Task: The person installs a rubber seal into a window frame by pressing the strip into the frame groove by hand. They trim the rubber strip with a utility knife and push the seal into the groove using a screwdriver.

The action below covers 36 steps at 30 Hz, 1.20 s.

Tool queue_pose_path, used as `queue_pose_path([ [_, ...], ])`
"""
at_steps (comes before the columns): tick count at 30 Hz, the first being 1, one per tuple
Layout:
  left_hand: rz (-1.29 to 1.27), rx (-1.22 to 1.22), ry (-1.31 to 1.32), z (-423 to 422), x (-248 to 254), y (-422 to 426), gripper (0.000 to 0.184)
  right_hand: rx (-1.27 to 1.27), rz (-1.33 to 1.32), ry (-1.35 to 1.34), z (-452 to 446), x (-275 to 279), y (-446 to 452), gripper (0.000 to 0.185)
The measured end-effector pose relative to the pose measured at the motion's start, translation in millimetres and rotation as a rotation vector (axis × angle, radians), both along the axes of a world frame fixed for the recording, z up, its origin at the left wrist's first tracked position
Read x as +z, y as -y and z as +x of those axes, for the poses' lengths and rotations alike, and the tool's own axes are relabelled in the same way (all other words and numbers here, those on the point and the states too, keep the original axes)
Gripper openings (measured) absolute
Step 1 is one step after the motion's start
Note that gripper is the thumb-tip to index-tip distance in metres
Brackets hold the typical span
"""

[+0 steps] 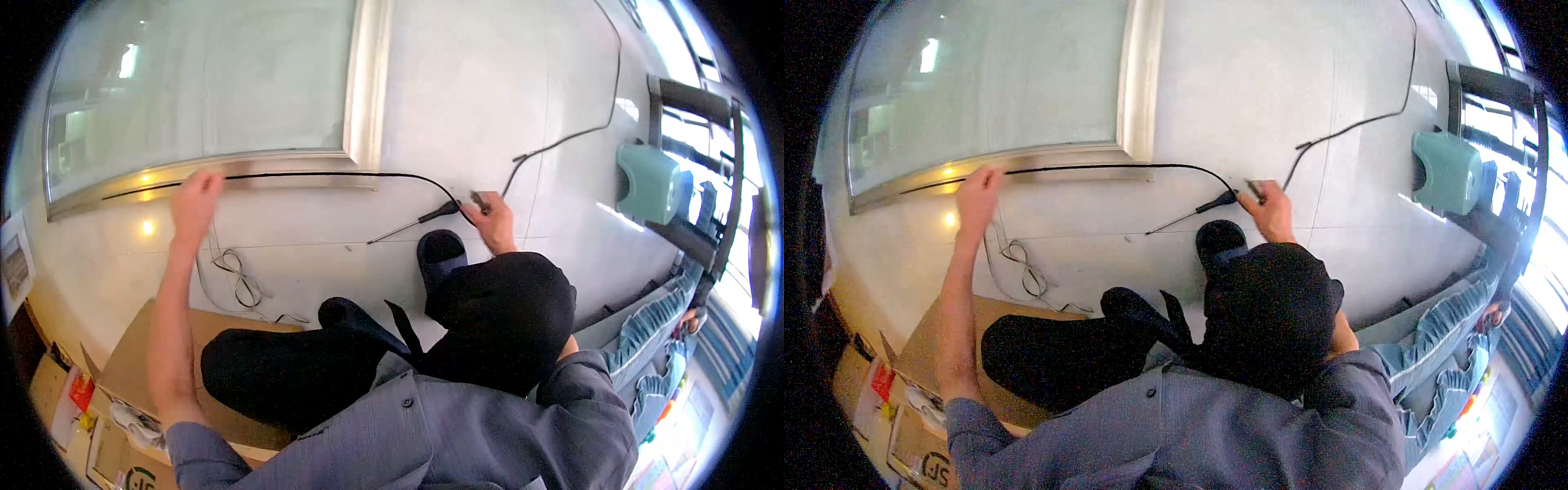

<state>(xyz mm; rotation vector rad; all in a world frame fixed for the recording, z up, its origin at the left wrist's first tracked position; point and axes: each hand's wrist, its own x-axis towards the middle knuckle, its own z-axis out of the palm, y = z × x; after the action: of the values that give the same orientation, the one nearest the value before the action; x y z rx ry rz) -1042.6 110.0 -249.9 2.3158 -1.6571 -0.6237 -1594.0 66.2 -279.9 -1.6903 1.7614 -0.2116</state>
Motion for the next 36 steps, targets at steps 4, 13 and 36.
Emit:
queue_pose_path([
  [4,-0.137,-0.756,0.011,-130,1,50,0.018,0.122,-0.056,-0.165,-5,-1,-34,0.041],
  [13,-0.193,-0.957,-0.039,-300,-48,72,0.017,-0.243,-0.055,-0.215,-100,-4,43,0.039],
  [36,-0.109,-0.596,-0.3,-300,-76,67,0.008,-0.573,-0.022,-0.431,-139,-37,299,0.078],
])
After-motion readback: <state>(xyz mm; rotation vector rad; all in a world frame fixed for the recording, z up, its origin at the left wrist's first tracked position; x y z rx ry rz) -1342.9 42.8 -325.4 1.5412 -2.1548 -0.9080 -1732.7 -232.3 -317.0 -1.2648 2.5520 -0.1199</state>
